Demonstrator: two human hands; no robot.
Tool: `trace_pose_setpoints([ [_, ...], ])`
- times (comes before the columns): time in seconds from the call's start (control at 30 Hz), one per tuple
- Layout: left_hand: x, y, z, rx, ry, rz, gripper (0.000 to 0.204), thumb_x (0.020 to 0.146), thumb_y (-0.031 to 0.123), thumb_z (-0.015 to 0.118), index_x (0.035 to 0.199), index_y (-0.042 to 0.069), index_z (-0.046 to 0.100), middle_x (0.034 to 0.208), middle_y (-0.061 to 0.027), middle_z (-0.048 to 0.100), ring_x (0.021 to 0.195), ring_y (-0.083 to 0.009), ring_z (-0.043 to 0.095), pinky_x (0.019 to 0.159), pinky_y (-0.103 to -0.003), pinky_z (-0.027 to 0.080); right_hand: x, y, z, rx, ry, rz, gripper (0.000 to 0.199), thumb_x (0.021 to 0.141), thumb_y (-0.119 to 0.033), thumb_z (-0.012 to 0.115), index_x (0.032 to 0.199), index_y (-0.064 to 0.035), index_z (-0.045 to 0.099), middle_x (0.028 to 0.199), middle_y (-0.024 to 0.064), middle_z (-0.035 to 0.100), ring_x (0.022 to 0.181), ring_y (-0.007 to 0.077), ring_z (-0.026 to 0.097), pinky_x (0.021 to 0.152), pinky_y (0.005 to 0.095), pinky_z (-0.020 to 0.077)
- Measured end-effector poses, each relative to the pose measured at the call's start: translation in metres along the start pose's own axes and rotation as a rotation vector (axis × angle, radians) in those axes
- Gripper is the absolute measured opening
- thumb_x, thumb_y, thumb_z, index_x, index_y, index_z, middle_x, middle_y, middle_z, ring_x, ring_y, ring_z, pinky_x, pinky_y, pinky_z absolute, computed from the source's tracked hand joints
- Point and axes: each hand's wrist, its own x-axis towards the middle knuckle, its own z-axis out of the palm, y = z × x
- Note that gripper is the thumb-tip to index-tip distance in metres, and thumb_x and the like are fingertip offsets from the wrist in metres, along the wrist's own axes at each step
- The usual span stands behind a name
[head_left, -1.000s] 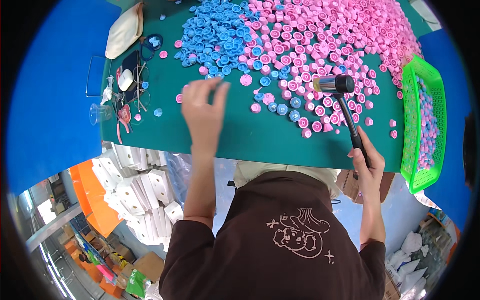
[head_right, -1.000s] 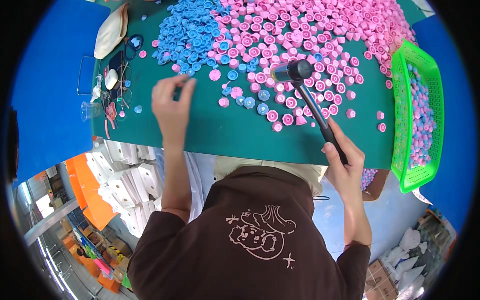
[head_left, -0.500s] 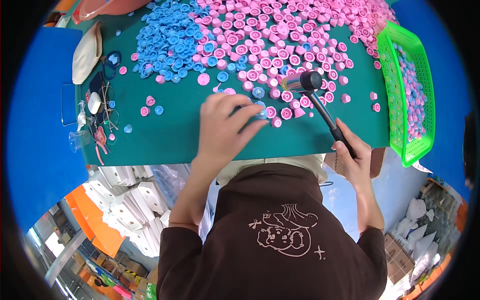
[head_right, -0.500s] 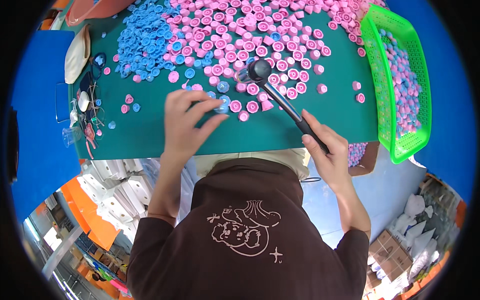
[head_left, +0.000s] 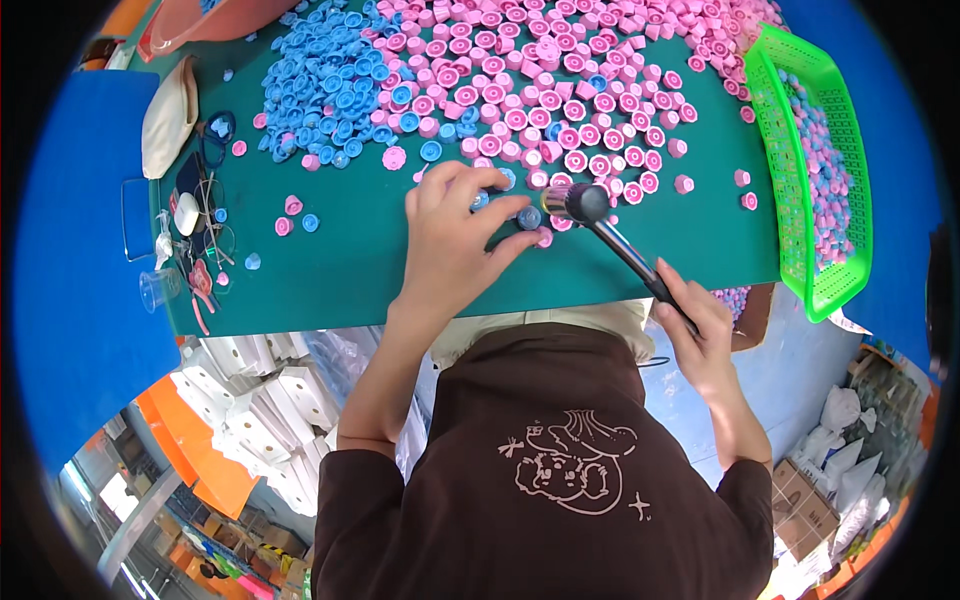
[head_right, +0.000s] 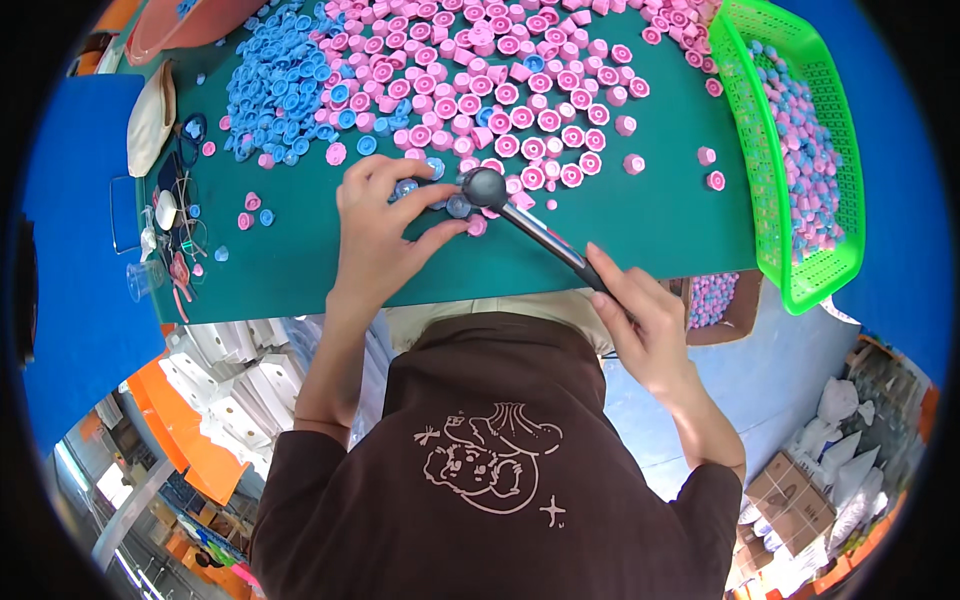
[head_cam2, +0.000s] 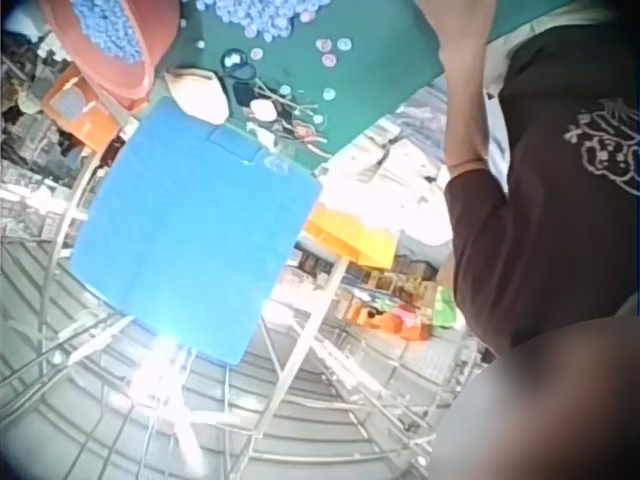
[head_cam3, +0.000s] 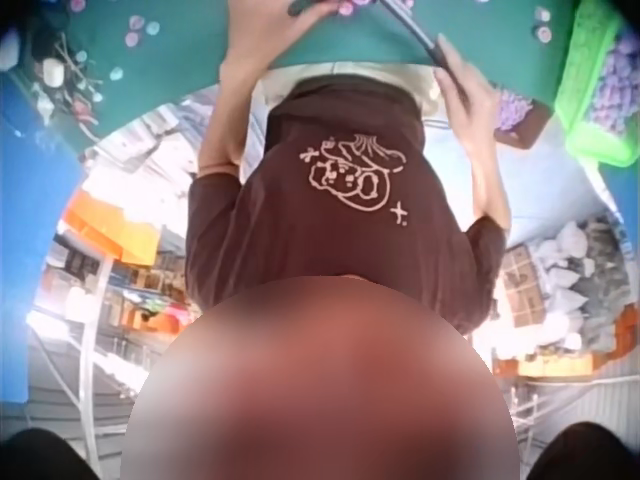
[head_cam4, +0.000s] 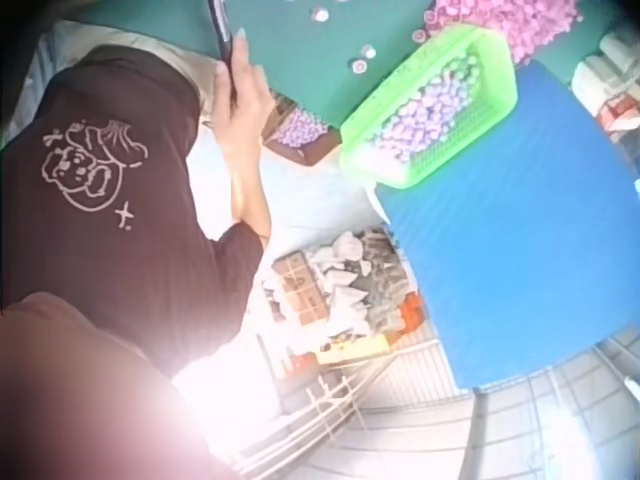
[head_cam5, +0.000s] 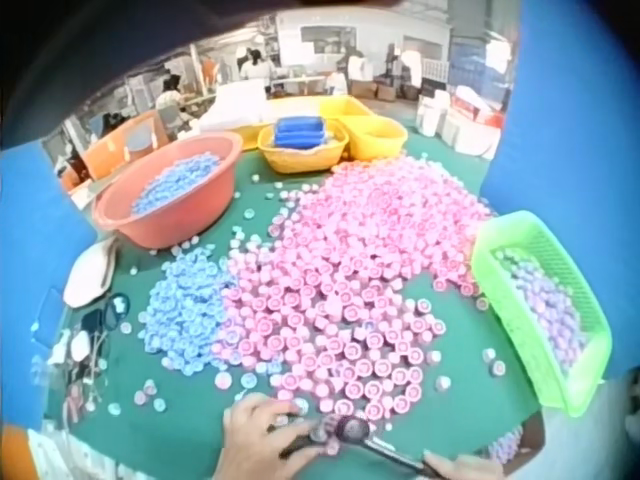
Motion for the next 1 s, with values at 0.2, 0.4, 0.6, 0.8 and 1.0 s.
trace_pose_setpoints([
  [0.2, -0.011, -0.031, -0.038, 0.086, 0.295, -0.193, 0.019, 0.072, 0.015, 0.08, 0.089, 0.014, 0.072, 0.095, -0.0012, 0.063, 0.096, -0.0248, 0.055, 0.086, -0.038, 0.042, 0.006, -0.011, 0.007, -0.104, -0.083, -0.083, 0.048, 0.083, 0.002, 0.066, 0.13, -0.0023, 0.059, 0.069, 0.0074, 0.045, 0.059, 0.017, 0.044, 0.056, 0.0305, 0.0379],
  [0.4, -0.025, -0.09, -0.064, 0.239, 0.37, -0.427, 0.015, 0.076, 0.016, 0.077, 0.089, 0.01, 0.073, 0.089, -0.0047, 0.065, 0.088, -0.0242, 0.057, 0.081, -0.036, 0.044, 0.014, 0.0, -0.003, 0.02, 0.001, -0.059, 0.043, 0.09, -0.008, 0.063, 0.131, 0.0023, 0.056, 0.083, 0.0055, 0.061, 0.068, 0.0129, 0.053, 0.064, 0.0234, 0.0419],
  [0.6, -0.007, -0.108, -0.056, 0.328, 0.243, -0.351, 0.022, 0.075, 0.02, 0.079, 0.092, 0.007, 0.073, 0.09, -0.0049, 0.065, 0.089, -0.0245, 0.056, 0.081, -0.036, 0.045, 0.024, 0.007, -0.007, 0.217, 0.125, 0.078, 0.044, 0.095, -0.015, 0.06, 0.136, -0.0006, 0.053, 0.083, 0.0006, 0.062, 0.066, 0.0039, 0.048, 0.057, 0.0184, 0.0367],
  [0.8, -0.005, -0.072, -0.057, 0.131, 0.244, -0.315, 0.021, 0.073, 0.012, 0.08, 0.092, 0.007, 0.071, 0.086, -0.0058, 0.066, 0.083, -0.023, 0.058, 0.076, -0.035, 0.047, 0.021, 0.012, -0.008, 0.203, 0.158, 0.083, 0.041, 0.09, -0.01, 0.064, 0.131, -0.0036, 0.059, 0.087, 0.006, 0.065, 0.073, 0.0097, 0.055, 0.068, 0.0231, 0.0437],
  [1.0, 0.034, 0.004, -0.016, -0.101, -0.006, -0.01, 0.025, 0.072, 0.011, 0.08, 0.095, 0.008, 0.071, 0.09, -0.0045, 0.068, 0.087, -0.0219, 0.06, 0.076, -0.034, 0.047, 0.024, 0.013, -0.008, 0.147, 0.122, 0.088, 0.041, 0.09, -0.01, 0.065, 0.13, -0.0056, 0.06, 0.072, 0.0036, 0.055, 0.064, 0.0102, 0.047, 0.059, 0.0248, 0.0391],
])
